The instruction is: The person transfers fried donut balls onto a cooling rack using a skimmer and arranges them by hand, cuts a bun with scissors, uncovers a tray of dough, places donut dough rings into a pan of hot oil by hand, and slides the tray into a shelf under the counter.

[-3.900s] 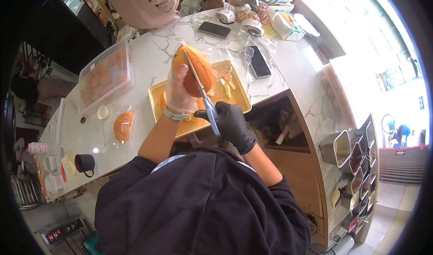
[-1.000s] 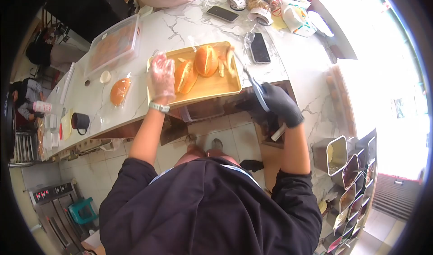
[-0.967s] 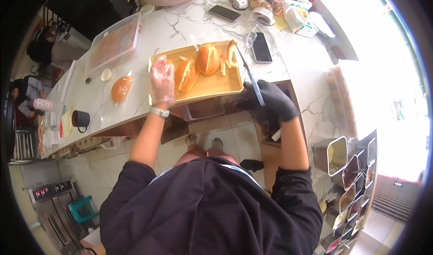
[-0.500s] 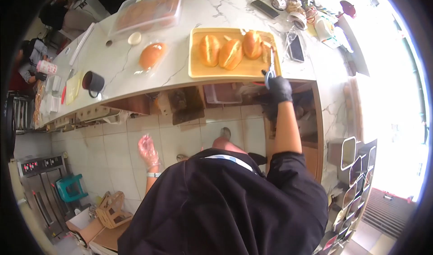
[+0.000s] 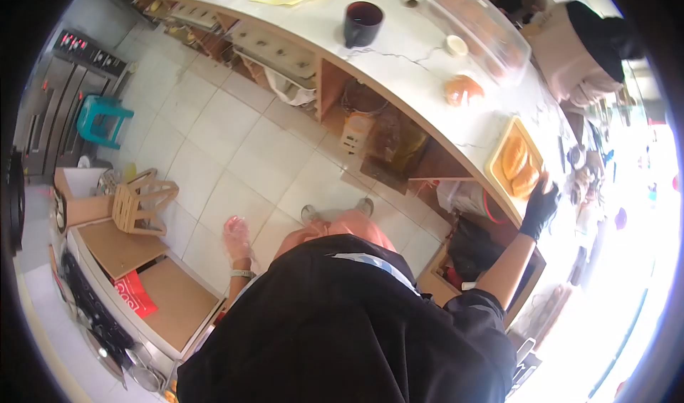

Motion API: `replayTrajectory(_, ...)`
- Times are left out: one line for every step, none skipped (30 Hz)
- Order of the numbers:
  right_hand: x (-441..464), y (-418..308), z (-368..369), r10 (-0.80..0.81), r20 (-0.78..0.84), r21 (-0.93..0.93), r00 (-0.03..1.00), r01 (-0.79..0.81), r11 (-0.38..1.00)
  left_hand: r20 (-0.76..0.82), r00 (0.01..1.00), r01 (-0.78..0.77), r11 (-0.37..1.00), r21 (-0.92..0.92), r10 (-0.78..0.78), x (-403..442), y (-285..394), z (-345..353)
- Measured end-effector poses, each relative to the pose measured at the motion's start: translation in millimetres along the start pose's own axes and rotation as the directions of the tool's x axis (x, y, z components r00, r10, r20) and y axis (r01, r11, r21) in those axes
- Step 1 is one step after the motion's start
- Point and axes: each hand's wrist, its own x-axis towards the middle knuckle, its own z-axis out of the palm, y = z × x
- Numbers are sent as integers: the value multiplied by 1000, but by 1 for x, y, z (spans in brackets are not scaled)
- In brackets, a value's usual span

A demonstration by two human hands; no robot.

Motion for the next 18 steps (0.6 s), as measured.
replayTrajectory(1, -62, -31, -38, 26, 141, 999, 34, 989, -1, 1000, 27, 1000, -5, -27, -1, 2, -3)
replayTrajectory(4, -99, -35, -220, -79, 356, 972, 234, 905, 0, 999, 52, 999, -15, -52, 2, 3, -6)
replayTrajectory(5, -135, -37, -362, -224, 527, 905, 425, 736, 4, 996, 92, 996, 8, -92, 9, 2, -7)
replayTrajectory(-11, -182, -47, -426, -214, 621, 879, 459, 635, 5, 991, 132, 991, 26, -132, 17, 0, -7)
replayTrajectory(-31, -228, -55, -493, -210, 706, 844, 480, 521, 3, 984, 176, 984, 41, -176, 24, -3, -5)
replayTrajectory(-54, -257, -35, -552, -180, 716, 814, 493, 494, 11, 984, 177, 983, 38, -178, 32, -1, 0)
replayTrajectory(-81, -300, -33, -671, 7, 949, 742, 207, 238, 16, 984, 176, 984, 35, -177, 42, 5, 8)
replayTrajectory(-109, -329, -20, -785, 217, 887, 581, 218, 407, 20, 984, 174, 984, 36, -175, 53, 11, 13)
replayTrajectory(-132, -359, 23, -906, 181, 915, 382, 273, 298, 46, 988, 145, 989, 33, -146, 64, 16, 19)
replayTrajectory(-159, -387, 50, -917, 311, 942, 250, 50, 333, 69, 991, 117, 993, 26, -118, 75, 21, 25)
replayTrajectory(-185, -408, 98, -915, 371, 929, 159, -68, 365, 87, 992, 91, 996, 17, -92, 86, 25, 31)
replayTrajectory(-204, -426, 141, -904, 423, 896, 53, -176, 409, 70, 989, 130, 990, 45, -133, 94, 30, 34)
replayTrajectory(-213, -444, 167, -828, 555, 753, 81, -472, 458, 52, 983, 171, 983, 71, -175, 104, 36, 37)
replayTrajectory(-219, -463, 189, -728, 684, 532, 59, -723, 441, 37, 976, 211, 973, 99, -215, 117, 38, 40)
replayTrajectory(-226, -480, 208, -606, 795, 255, -12, -901, 352, -3, 972, 235, 967, 98, -235, 130, 29, 43)
replayTrajectory(-229, -494, 224, -554, 832, 174, 42, -966, 189, -32, 966, 258, 961, 101, -256, 143, 15, 46)
replayTrajectory(-229, -505, 241, -492, 869, 103, 51, -992, 79, -55, 960, 279, 955, 102, -274, 157, 1, 51)
replayTrajectory(-227, -513, 255, -424, 904, 44, 56, -998, -38, -11, 970, 242, 967, 82, -242, 172, -4, 61)
